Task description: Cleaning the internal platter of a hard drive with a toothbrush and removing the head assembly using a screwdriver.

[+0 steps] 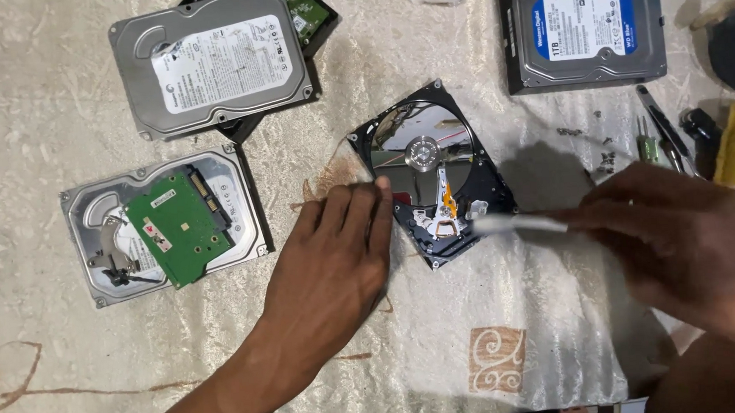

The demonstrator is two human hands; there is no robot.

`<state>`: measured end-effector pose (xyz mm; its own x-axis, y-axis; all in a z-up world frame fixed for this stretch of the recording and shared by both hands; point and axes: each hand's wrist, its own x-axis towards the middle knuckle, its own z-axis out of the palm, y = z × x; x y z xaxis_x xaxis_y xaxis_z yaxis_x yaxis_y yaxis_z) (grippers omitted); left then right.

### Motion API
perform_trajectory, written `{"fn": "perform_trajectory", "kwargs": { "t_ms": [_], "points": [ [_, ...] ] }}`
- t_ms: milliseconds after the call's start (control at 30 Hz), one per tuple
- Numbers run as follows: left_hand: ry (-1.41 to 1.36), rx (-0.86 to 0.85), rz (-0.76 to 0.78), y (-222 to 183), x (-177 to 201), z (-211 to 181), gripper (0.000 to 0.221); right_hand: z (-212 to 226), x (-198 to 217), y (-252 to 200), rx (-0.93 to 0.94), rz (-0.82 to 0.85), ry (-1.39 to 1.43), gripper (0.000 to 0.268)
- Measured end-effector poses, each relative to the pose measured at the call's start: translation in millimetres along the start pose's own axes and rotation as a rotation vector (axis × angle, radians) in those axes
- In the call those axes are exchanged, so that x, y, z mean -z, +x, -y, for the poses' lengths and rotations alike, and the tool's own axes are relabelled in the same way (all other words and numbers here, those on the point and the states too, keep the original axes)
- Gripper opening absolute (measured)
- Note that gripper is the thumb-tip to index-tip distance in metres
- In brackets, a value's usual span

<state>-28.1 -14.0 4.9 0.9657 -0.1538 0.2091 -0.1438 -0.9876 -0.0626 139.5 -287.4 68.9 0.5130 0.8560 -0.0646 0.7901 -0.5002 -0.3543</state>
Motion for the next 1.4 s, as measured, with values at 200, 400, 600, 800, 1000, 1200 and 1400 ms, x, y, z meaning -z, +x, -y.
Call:
{"fn": "perform_trajectory", "kwargs": {
  "t_ms": [200,400,600,800,1000,1200,1400],
  "points": [
    [-0.096,0.03,-0.017,0.2,0.1,2.6,0.049,5.4,-12.3,38.0,0.169,-0.189,-0.21,0.037],
    [-0.174,0.036,-0.039,1.8,-2.7,4.2,0.056,-14.2,-22.3,41.7,0.127,-0.163,-0.135,0.039],
    [-0.143,0.032,-0.028,1.2,-1.6,3.0,0.055,-23.3,-34.6,40.4,0.111,-0.435,-0.233,0.03],
    [-0.092,0.022,0.059,-1.9,-6.4,-1.5,0.063,8.2,-30.9,58.5,0.283,-0.266,-0.045,0.028],
    [-0.121,0.026,-0.015,-2.0,-5.0,-1.0,0.054,18.7,-39.3,85.5,0.282,-0.187,-0.243,0.044],
    [-0.099,0.021,0.032,-2.3,-5.7,-2.6,0.062,1.7,-33.6,95.2,0.339,-0.307,-0.108,0.031],
    [-0.087,0.01,0.064,-3.9,-7.4,-3.6,0.064,-1.3,-46.0,99.5,0.241,-0.444,-0.313,0.017]
  ]
}}
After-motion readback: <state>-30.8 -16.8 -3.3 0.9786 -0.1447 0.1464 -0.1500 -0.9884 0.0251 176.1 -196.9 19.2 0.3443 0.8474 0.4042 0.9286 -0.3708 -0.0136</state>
